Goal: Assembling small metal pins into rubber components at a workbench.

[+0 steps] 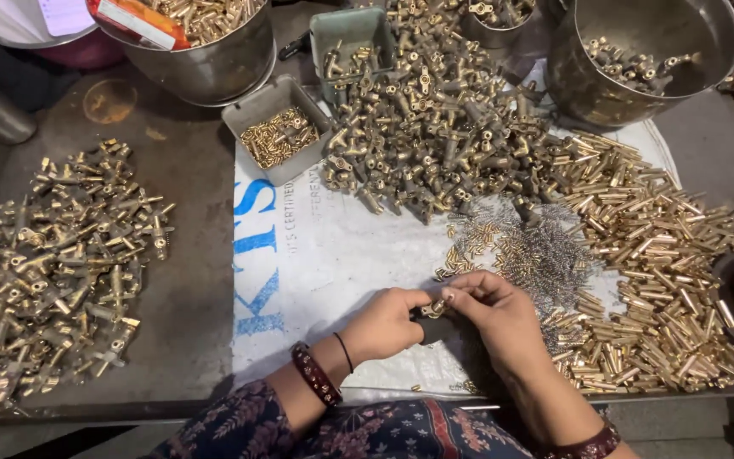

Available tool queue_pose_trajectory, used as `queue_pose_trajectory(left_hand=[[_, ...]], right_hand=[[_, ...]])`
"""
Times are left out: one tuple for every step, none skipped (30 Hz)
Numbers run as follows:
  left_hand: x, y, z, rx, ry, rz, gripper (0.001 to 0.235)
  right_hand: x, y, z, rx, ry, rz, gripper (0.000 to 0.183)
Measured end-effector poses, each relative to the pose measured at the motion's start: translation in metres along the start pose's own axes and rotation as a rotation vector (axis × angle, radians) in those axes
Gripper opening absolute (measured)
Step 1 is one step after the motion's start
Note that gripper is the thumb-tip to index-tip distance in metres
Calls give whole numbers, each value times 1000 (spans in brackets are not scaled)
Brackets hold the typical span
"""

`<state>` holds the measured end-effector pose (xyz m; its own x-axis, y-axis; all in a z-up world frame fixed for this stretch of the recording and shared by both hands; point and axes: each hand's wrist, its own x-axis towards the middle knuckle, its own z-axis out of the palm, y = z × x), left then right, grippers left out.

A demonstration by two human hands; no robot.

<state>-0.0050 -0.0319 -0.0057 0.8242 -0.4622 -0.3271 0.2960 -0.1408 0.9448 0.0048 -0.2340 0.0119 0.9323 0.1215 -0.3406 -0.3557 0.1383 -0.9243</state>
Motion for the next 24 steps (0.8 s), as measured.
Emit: queue_pose_trajectory(left_hand=[[0,1,0,-2,1,1,30],[0,2,-1,113,19,-13,28],[0,2,-2,228,35,-31,26],[3,-7,-3,226,35,-34,26],[6,-15,-2,81,-7,13,27],[9,-24,-1,-64,-49,59,28],[8,-16,-2,-69,-51,60,28],[7,-8,-4,-68,-62,27,27],[4,0,-8,-65,-65,-7,26],[6,-5,-9,-68,-60,-8,26],[7,-11,-10,-154,-103,-11,28],[8,-16,-10,-240,-146,-13,29],[7,-17,-11,-243,-142,-12,29],[7,-17,-12,-233,-147,20,23],[6,-16,-14,-219,-153,52,21],[7,-16,-16,-217,-151,54,21],[7,-16,-15,-336,-134,-21,24],[7,-16,-14,-454,-118,-96,29],[7,-13,-15,-454,-122,-95,29],[6,-10,-15,-429,-105,-90,31],[5,-7,-17,-401,-83,-85,33],[4,-7,-19,-398,-83,-83,33],[2,-7,-21,-443,-51,-70,34],[1,-7,-23,-488,-19,-57,35]], right_hand=[[-4,-3,4,-3,-1,1,12],[-8,-6,9,-154,25,-97,13],[-12,-8,14,-303,51,-192,14],[-10,-7,14,-303,51,-189,14],[-10,-7,14,-371,53,-218,14],[-10,-6,14,-440,54,-246,14],[-6,-7,8,-445,56,-244,14],[-2,-7,3,-328,1,-167,12],[3,-7,0,-208,-60,-90,11],[6,-8,-1,-211,-65,-87,11],[8,-9,-1,-190,-98,-60,11],[11,-10,-2,-170,-130,-33,12],[8,-12,2,-172,-134,-32,12],[5,-14,5,-269,-149,-130,13],[2,-15,8,-363,-161,-232,14],[1,-20,13,-362,-164,-234,14],[-3,-24,16,-450,-193,-349,16],[-7,-29,18,-538,-222,-464,19],[-3,-33,11,-540,-218,-464,19],[1,-37,5,-541,-124,-396,18],[5,-41,-1,-537,-36,-331,18],[10,-40,-16,-536,-36,-334,18],[14,-39,-31,-553,104,-287,17],[19,-38,-46,-568,244,-239,16]])
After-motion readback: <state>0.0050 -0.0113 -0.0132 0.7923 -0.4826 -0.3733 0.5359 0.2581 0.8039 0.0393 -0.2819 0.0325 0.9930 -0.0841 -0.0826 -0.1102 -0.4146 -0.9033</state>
